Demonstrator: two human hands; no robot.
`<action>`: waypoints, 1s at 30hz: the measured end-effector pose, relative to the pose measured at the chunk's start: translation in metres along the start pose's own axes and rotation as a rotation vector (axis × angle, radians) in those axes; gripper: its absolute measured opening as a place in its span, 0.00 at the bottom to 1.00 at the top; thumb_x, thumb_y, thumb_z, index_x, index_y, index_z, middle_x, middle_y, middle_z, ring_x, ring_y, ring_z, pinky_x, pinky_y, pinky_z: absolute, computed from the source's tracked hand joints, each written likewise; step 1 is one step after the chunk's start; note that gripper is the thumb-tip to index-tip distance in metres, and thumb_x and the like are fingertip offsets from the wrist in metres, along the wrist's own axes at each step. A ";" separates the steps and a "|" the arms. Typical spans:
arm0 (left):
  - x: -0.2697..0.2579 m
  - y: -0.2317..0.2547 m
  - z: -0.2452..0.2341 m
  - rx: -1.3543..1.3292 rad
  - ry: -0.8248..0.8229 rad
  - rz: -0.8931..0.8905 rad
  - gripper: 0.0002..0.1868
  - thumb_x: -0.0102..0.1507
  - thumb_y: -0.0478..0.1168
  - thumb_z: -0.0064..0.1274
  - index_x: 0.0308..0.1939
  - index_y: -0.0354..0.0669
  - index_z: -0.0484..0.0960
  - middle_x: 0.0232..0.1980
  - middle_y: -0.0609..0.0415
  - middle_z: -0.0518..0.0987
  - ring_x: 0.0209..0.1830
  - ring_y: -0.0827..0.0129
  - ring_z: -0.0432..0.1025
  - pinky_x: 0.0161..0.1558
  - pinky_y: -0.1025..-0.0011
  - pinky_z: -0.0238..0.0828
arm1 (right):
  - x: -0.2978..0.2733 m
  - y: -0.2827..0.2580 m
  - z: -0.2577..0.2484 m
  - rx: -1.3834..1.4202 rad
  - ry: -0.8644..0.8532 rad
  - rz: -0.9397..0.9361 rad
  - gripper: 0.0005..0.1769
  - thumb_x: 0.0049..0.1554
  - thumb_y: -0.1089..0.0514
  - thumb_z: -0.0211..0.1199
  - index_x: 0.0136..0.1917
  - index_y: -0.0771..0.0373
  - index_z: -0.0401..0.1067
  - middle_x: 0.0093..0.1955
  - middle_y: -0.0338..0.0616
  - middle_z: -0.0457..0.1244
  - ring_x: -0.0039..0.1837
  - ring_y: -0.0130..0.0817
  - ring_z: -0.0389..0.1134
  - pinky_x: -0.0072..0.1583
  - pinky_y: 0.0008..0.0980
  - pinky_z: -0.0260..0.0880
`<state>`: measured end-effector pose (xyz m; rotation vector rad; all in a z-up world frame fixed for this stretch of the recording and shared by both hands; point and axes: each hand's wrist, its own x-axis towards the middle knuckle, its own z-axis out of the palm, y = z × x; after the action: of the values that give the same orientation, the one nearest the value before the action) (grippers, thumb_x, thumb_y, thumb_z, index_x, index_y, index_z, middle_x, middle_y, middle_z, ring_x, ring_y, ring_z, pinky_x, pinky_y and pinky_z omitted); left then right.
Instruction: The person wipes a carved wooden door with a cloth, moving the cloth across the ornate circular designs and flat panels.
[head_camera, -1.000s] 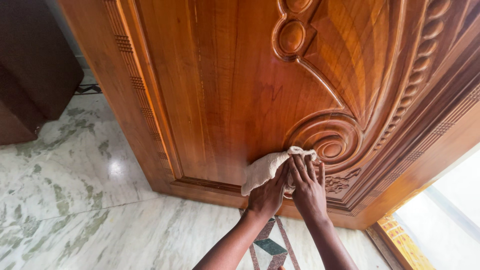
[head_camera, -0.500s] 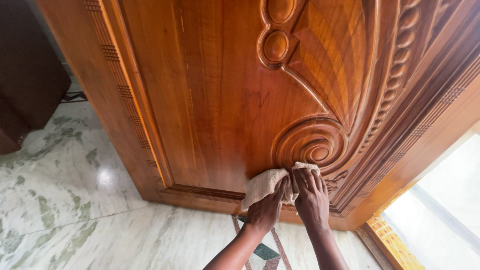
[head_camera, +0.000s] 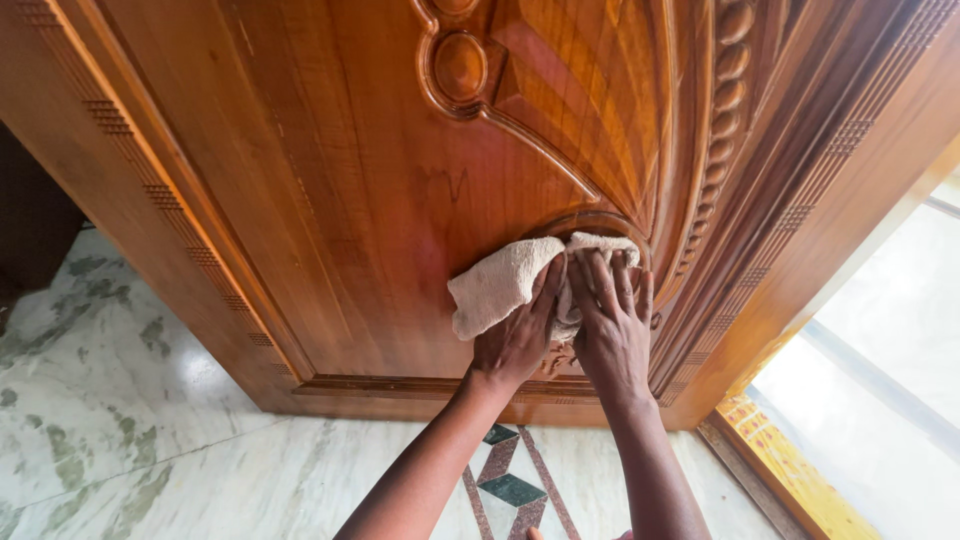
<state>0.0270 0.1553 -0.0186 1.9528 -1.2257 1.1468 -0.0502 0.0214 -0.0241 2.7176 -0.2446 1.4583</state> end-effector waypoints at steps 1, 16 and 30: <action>0.005 0.002 0.002 -0.002 0.012 0.010 0.34 0.66 0.32 0.44 0.78 0.44 0.63 0.78 0.51 0.67 0.76 0.56 0.64 0.74 0.57 0.60 | 0.002 0.004 -0.001 -0.011 -0.005 0.014 0.43 0.50 0.71 0.60 0.77 0.48 0.64 0.80 0.39 0.55 0.83 0.44 0.50 0.81 0.57 0.39; 0.021 0.037 0.018 -0.182 -0.129 0.070 0.42 0.60 0.35 0.50 0.80 0.49 0.55 0.73 0.40 0.68 0.72 0.42 0.64 0.71 0.46 0.59 | -0.024 0.026 -0.009 0.087 0.069 0.173 0.42 0.43 0.75 0.58 0.72 0.63 0.68 0.77 0.47 0.57 0.79 0.49 0.54 0.78 0.49 0.50; -0.019 0.035 0.046 -0.081 -0.185 0.087 0.37 0.64 0.33 0.44 0.79 0.57 0.62 0.74 0.46 0.70 0.71 0.45 0.66 0.69 0.45 0.61 | -0.055 0.018 0.004 0.319 0.088 0.259 0.43 0.38 0.79 0.54 0.69 0.68 0.69 0.75 0.53 0.57 0.76 0.55 0.56 0.74 0.48 0.57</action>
<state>0.0084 0.1117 -0.0567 1.9972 -1.4427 0.9591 -0.0802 0.0093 -0.0727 2.9467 -0.4064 1.8237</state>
